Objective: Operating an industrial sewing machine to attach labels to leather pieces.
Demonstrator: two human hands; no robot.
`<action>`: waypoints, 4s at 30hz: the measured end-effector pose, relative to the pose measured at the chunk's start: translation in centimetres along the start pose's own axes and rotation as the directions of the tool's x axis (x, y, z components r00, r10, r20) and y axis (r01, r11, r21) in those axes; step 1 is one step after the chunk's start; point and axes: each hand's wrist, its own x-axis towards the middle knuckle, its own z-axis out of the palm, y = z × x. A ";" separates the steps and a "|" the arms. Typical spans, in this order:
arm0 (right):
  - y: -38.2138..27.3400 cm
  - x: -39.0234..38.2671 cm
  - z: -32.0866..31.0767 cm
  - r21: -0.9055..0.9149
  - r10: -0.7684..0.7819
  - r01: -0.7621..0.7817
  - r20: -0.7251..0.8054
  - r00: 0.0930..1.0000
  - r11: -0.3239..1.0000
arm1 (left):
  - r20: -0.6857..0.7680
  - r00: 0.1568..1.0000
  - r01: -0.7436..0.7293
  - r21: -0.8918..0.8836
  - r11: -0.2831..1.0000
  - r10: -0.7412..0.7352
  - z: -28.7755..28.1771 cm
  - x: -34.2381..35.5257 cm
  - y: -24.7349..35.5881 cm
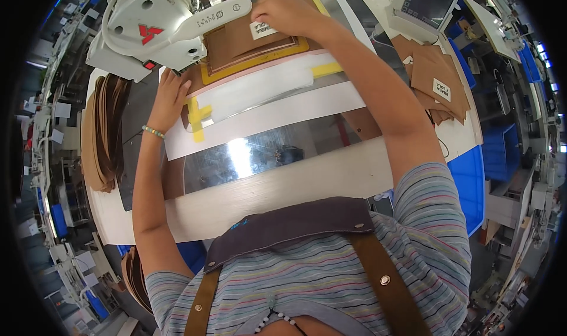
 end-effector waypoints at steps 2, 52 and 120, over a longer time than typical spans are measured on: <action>-1.3 1.1 2.0 0.003 -0.035 0.036 -0.080 0.996 0.999 | 0.009 0.999 0.034 0.001 0.999 -0.034 0.4 0.7 0.3; -4.1 1.3 9.5 0.294 -0.296 0.246 0.139 0.945 0.924 | 0.027 0.993 -0.094 -0.369 0.925 0.111 9.0 9.0 -17.0; -3.2 -11.6 -1.3 -0.363 -0.043 0.101 0.166 0.985 0.926 | 0.153 0.984 -0.109 0.074 0.991 0.097 0.2 0.9 9.5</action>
